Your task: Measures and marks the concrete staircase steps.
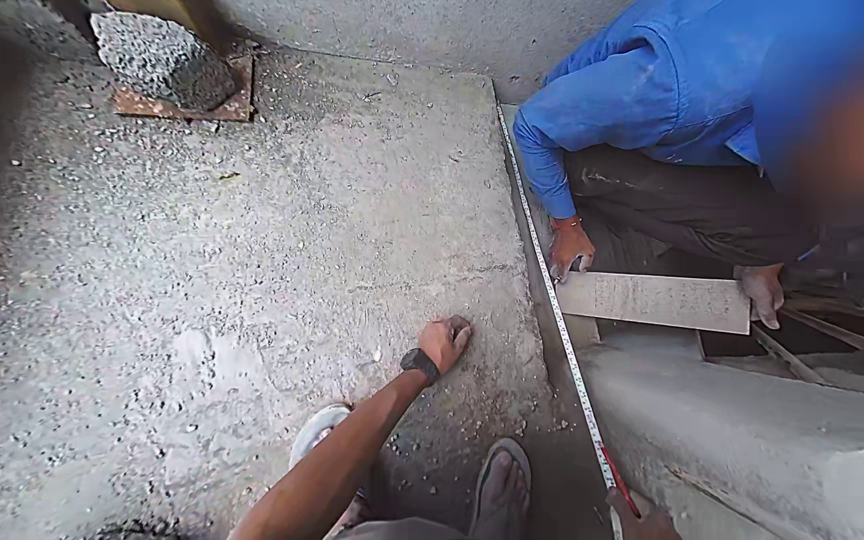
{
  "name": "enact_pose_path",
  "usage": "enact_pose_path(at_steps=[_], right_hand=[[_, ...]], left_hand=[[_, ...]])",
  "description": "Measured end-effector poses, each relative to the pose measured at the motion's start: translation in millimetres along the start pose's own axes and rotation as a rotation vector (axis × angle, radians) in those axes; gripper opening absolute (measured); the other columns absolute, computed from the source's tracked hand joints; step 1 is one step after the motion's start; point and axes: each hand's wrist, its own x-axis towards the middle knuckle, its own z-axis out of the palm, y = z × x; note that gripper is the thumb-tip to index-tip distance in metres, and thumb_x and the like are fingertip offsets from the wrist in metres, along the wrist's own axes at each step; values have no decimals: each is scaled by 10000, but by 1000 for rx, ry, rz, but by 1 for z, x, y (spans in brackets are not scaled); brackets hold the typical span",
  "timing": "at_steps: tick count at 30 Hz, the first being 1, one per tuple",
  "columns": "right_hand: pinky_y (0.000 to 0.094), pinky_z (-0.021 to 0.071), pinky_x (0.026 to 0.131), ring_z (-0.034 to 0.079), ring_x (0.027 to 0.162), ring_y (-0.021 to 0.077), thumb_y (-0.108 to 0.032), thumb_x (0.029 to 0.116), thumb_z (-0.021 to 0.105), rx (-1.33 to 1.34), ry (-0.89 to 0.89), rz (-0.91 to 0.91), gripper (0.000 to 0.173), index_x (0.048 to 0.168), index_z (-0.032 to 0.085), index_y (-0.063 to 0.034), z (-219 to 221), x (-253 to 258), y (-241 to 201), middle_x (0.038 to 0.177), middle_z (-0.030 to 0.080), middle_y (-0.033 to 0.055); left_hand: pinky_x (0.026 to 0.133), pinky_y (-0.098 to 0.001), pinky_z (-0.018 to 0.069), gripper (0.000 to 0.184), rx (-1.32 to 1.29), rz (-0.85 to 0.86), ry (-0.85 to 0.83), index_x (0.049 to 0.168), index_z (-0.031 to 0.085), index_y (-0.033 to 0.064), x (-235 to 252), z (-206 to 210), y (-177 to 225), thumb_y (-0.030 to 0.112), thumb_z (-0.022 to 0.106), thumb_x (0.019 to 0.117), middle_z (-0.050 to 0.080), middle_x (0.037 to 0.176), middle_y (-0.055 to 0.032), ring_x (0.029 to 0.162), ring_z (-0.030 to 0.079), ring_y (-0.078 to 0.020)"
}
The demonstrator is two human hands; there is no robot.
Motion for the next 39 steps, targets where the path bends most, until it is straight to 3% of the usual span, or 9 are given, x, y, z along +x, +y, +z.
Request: enact_pose_path(at_steps=[3, 6, 10, 17, 22, 27, 39], right_hand=[[606, 475, 924, 666, 1063, 438, -359, 1031, 625, -73, -9, 103, 381, 1006, 740, 3, -25, -8, -17, 1034, 716, 269], [555, 434, 1053, 609, 1244, 405, -375, 1056, 580, -189, -122, 213, 416, 1180, 704, 2, -58, -8, -52, 1242, 677, 266], [508, 417, 1119, 536, 1365, 373, -377, 1048, 579, -315, -157, 293, 527, 1349, 570, 55, -72, -1, -95, 1401, 582, 275], [509, 441, 1083, 552, 1348, 364, -272, 1038, 567, -508, -135, 251, 439, 1312, 576, 71, -78, 13, -150, 1393, 583, 271], [557, 482, 980, 598, 1279, 358, -256, 1005, 546, -663, -129, 184, 383, 1253, 618, 26, -88, 25, -181, 1331, 629, 228], [586, 471, 988, 590, 1282, 390, -209, 1020, 518, -776, -150, 141, 390, 1305, 598, 44, -97, 46, -214, 1355, 612, 250], [636, 455, 969, 599, 1255, 398, -278, 1012, 551, -945, -290, 99, 380, 1196, 672, 32, -88, 119, -229, 1316, 643, 236]], left_hand=[[960, -573, 535, 383, 4, 122, 29, 1263, 677, 44, -5, 8, -7, 315, 479, 1078, 740, 1089, -193, 1030, 721, -356], [906, -597, 548, 373, 2, 256, 118, 1217, 697, 8, -6, 14, -17, 279, 496, 1058, 743, 1054, -219, 988, 729, -396], [820, -602, 576, 370, 18, 372, 235, 1156, 719, -5, -8, 22, -29, 272, 505, 1035, 754, 1026, -213, 922, 747, -405], [818, -594, 588, 365, -1, 400, 221, 1155, 726, -1, -9, 20, -30, 273, 517, 1033, 756, 1056, -209, 939, 751, -407], [803, -584, 598, 363, -20, 425, 220, 1142, 724, -18, -5, 23, -36, 266, 527, 1031, 754, 1037, -217, 918, 755, -402], [769, -573, 609, 369, -40, 450, 278, 1113, 734, -28, -5, 26, -38, 267, 535, 1017, 760, 1005, -210, 891, 762, -391], [742, -530, 624, 356, -68, 481, 336, 1076, 738, -34, -2, 30, -44, 260, 549, 1010, 763, 987, -199, 869, 770, -355]])
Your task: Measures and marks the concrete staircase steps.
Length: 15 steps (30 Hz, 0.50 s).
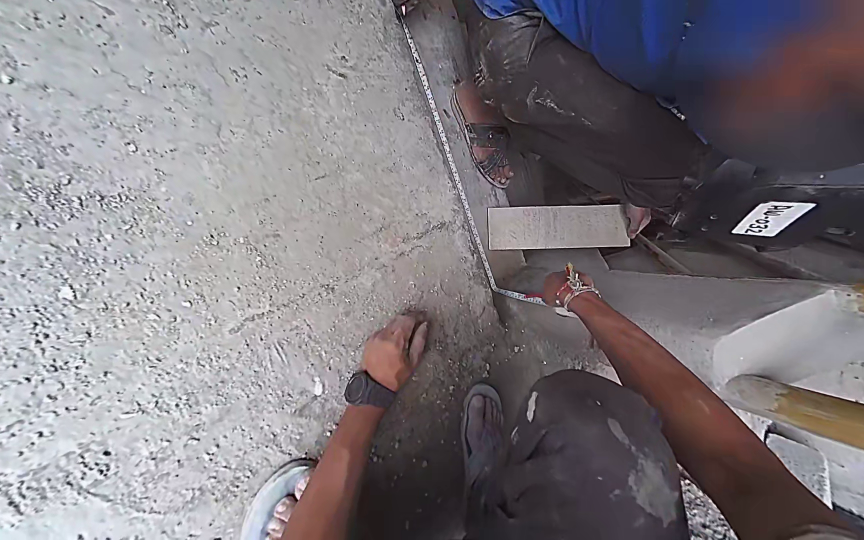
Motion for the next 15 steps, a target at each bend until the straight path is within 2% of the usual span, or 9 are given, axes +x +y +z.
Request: enact_pose_path(at_steps=[7, 10, 15], right_hand=[[625, 455, 977, 593, 1258, 404, -279, 1010, 568, 41, -2, 16, 390, 1195, 674, 48, -9, 4, -1, 1313, 638, 248], [634, 434, 1019, 582, 1276, 414, -274, 1021, 578, 90, 19, -27, 385, 1222, 669, 42, -8, 1, 1, 1322, 636, 253], [638, 443, 995, 588, 1263, 415, -265, 1006, 590, 87, 21, -20, 386, 1219, 659, 50, -4, 10, -6, 1316, 633, 256]], left_hand=[[716, -532, 622, 376, 30, -2, -2, 1078, 740, -30, 2, 1, 1, 279, 536, 1012, 763, 959, -194, 845, 768, -363], [686, -529, 619, 364, 31, -1, -3, 1068, 733, -24, 1, 1, 0, 279, 541, 1008, 755, 937, -193, 810, 763, -361], [684, -510, 624, 360, 39, 16, 18, 1054, 737, -20, 1, 1, -1, 278, 541, 1007, 758, 934, -184, 805, 765, -343]])
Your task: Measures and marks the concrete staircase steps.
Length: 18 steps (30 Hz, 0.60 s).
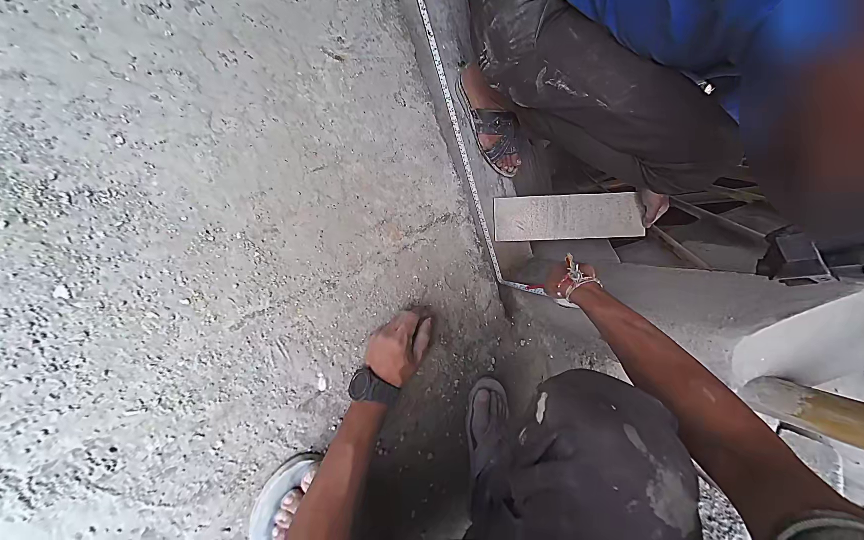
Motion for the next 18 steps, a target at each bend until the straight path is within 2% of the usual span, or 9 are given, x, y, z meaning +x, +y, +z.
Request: enact_pose_path(at_steps=[5, 7, 10, 12, 18], right_hand=[[646, 442, 1001, 581, 1275, 426, -278, 1012, 582, -26, -23, -8, 406, 1246, 649, 48, 5, -3, 4, 1334, 625, 262], [643, 462, 969, 603, 1241, 430, -280, 1023, 564, -28, 27, -31, 390, 1220, 660, 44, -6, -2, 5, 1301, 642, 263], [645, 461, 980, 605, 1249, 427, -274, 1032, 550, -32, 29, -40, 384, 1233, 664, 32, -2, -7, 14, 1310, 644, 261], [641, 458, 994, 600, 1261, 424, -276, 1033, 545, -34, 34, -32, 401, 1262, 653, 34, -2, -7, 17, 1327, 639, 258], [643, 453, 999, 602, 1260, 419, -267, 1022, 557, -35, 60, -37, 381, 1245, 672, 19, 1, -10, 23, 1320, 650, 244]], left_hand=[[681, -515, 624, 363, 9, -14, -17, 1054, 738, -27, -6, 1, 5, 275, 541, 1007, 760, 933, -185, 806, 768, -345], [661, -498, 629, 363, 38, 7, 35, 1026, 748, -16, 6, 0, 0, 286, 549, 991, 763, 910, -166, 783, 770, -322], [641, -486, 630, 347, 41, -1, 46, 1005, 755, -6, 1, 1, 5, 285, 568, 974, 762, 891, -150, 762, 769, -306], [658, -487, 634, 336, 38, -3, 36, 1013, 756, -6, 2, -1, 5, 274, 576, 972, 763, 905, -148, 779, 771, -306], [696, -512, 634, 321, 18, -35, -8, 1033, 755, -9, 1, -5, 7, 257, 582, 980, 763, 938, -165, 820, 771, -323]])
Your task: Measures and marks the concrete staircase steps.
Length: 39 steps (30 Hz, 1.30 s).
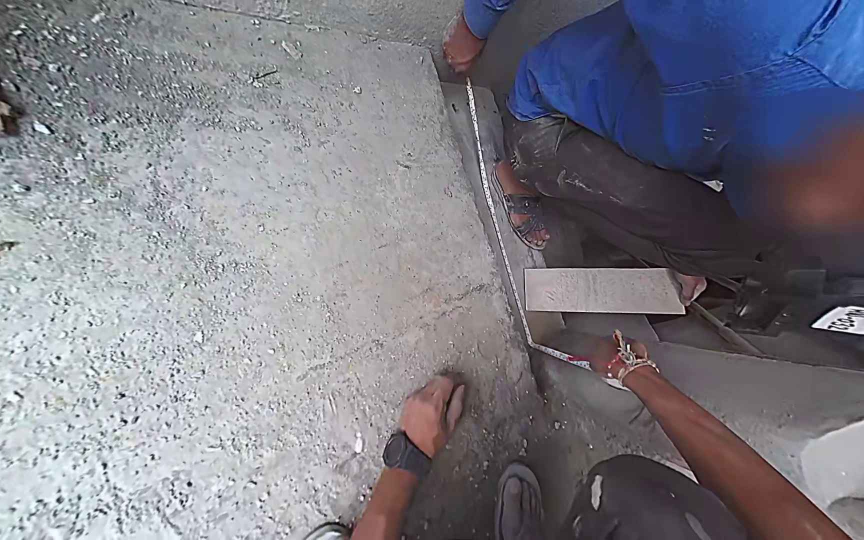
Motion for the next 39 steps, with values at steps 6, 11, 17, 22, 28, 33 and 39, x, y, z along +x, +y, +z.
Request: enact_pose_path(at_steps=[6, 11, 17, 22, 28, 33, 39], right_hand=[[634, 449, 1006, 600, 1261, 415, -273, 1009, 572, 29, 2, 30, 390, 1223, 669, 38, -4, -15, 6, 1314, 648, 250], [632, 433, 1037, 585, 1285, 417, -295, 1006, 580, 55, 13, 29, 416, 1243, 664, 36, -5, -24, 15, 1335, 640, 250], [631, 449, 1014, 599, 1264, 414, -279, 998, 589, 30, 34, 22, 397, 1221, 670, 40, 1, -23, 17, 1310, 649, 253], [641, 449, 1010, 598, 1265, 423, -274, 1005, 584, 10, 29, 17, 399, 1225, 665, 49, 0, -26, 18, 1317, 646, 255], [642, 436, 1033, 584, 1285, 427, -286, 1006, 588, 29, 28, 24, 417, 1235, 658, 56, -5, -34, 16, 1337, 633, 265], [647, 446, 1014, 596, 1268, 427, -286, 1001, 591, 34, 47, 18, 405, 1221, 668, 46, -2, -30, 18, 1320, 647, 254], [655, 442, 1001, 606, 1242, 432, -263, 1003, 591, 22, 47, -9, 364, 1180, 688, 40, 2, -20, 23, 1280, 661, 259]], left_hand=[[724, -508, 631, 321, -40, 18, 1, 1042, 751, -13, 0, -2, 1, 250, 577, 984, 761, 932, -165, 831, 770, -323], [732, -506, 631, 314, -46, 15, -8, 1045, 747, -17, 0, -3, 1, 242, 580, 987, 759, 944, -172, 838, 768, -328], [747, -517, 627, 312, -49, 12, -18, 1050, 743, -27, -1, -5, 2, 230, 578, 987, 758, 958, -181, 858, 767, -338], [758, -516, 628, 310, -48, 12, -26, 1056, 742, -31, -1, -5, 2, 225, 581, 988, 758, 968, -187, 865, 767, -344], [738, -509, 628, 304, -43, 30, -2, 1039, 740, -27, 0, -6, 3, 223, 577, 986, 756, 951, -180, 847, 766, -334], [758, -520, 625, 310, -52, 13, -33, 1057, 738, -32, -1, -6, 3, 224, 574, 993, 756, 976, -186, 870, 766, -340], [747, -530, 623, 322, -43, 3, -26, 1020, 735, -45, -1, -4, 2, 236, 582, 990, 750, 937, -203, 847, 762, -365]])
